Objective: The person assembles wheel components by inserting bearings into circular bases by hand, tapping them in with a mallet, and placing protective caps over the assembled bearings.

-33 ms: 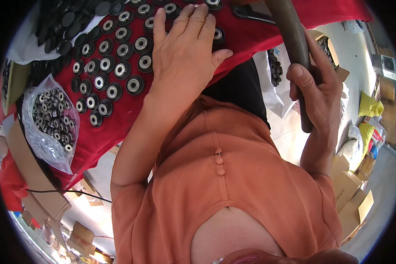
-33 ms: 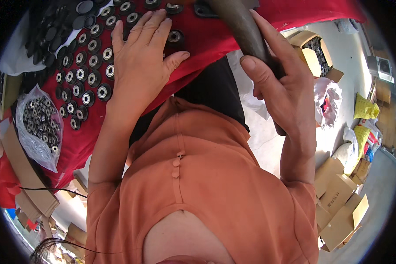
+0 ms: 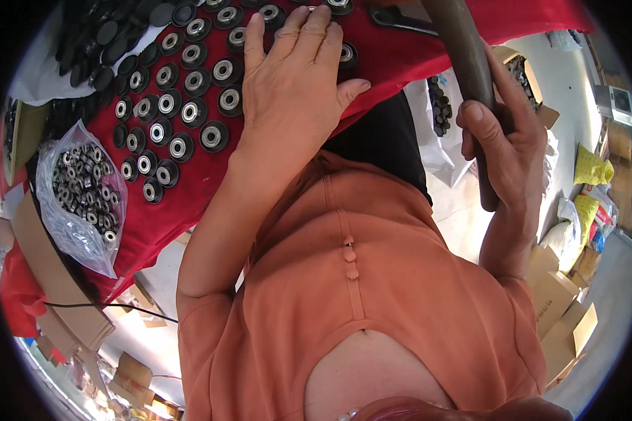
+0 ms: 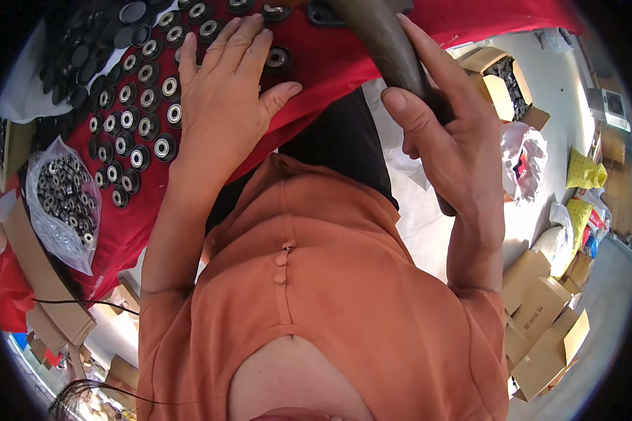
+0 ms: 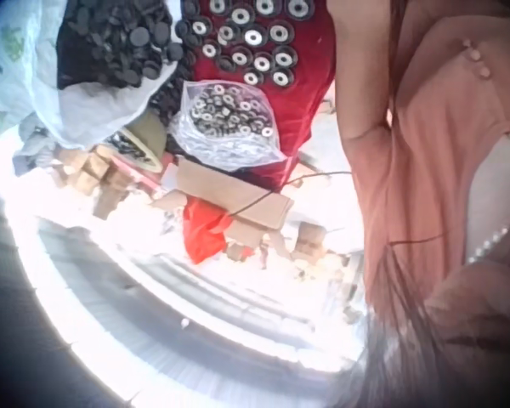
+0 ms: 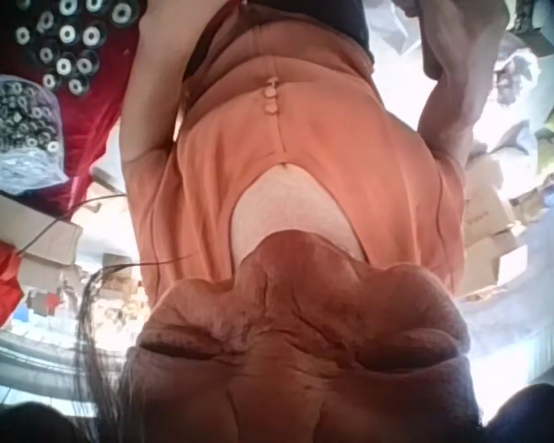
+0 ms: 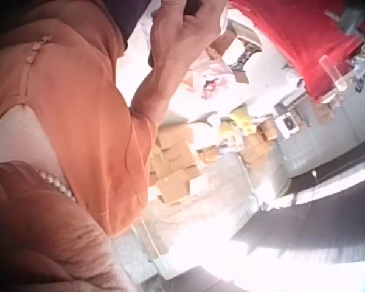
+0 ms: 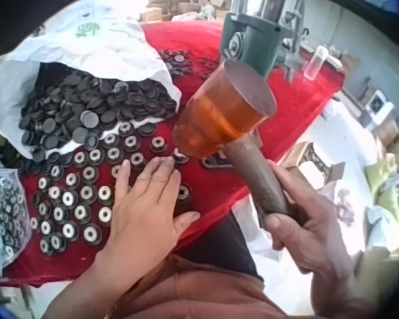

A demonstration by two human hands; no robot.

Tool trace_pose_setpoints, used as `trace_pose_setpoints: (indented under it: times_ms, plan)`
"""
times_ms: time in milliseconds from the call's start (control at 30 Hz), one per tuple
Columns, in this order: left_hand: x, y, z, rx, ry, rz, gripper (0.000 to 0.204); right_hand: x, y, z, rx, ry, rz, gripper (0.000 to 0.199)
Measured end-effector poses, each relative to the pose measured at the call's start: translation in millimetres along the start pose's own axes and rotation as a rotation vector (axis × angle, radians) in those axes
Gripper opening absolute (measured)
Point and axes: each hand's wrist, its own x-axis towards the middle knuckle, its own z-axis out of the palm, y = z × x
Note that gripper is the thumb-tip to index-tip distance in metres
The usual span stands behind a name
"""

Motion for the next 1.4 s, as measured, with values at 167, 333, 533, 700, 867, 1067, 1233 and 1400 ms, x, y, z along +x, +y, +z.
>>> trace_pose_setpoints:
  times_ms: [167,333,533,700,867,1067,1233,1400]
  plan:
    - [-0.8,1.4,2.7,0.036,-0.019,0.02,0.058,2.1,11.0,5.9,0.05,0.015,0.017,0.059]
    - [-4.1,2.2,4.4,0.022,0.009,0.036,0.058,3.1,13.1,11.2,0.048,0.026,0.032,0.068]
    - [-10.8,-32.3,61.0,-0.061,0.662,0.286,0.084,10.4,4.9,17.5,-0.015,-0.028,-0.028,0.067]
    - [-26.5,-0.8,-27.7,-0.191,0.026,-0.027,0.048,15.7,7.9,11.9,-0.032,-0.023,-0.045,0.064]
    - [-52.5,-11.2,-33.7,-0.265,0.129,-0.047,0.041,6.3,-39.1,12.4,-0.027,-0.002,-0.098,0.059]
    - [-65.0,-16.1,-29.6,-0.235,0.198,-0.073,0.036,22.4,9.7,15.0,-0.486,-0.02,-0.23,0.058]
    - [-49.2,-11.1,-30.1,-0.222,0.197,-0.045,0.039,23.4,3.0,11.0,-0.352,-0.007,-0.117,0.057]
    - [-14.2,-6.1,-20.7,-0.125,0.135,-0.078,0.047,17.3,4.9,10.4,-0.231,0.018,-0.227,0.058]
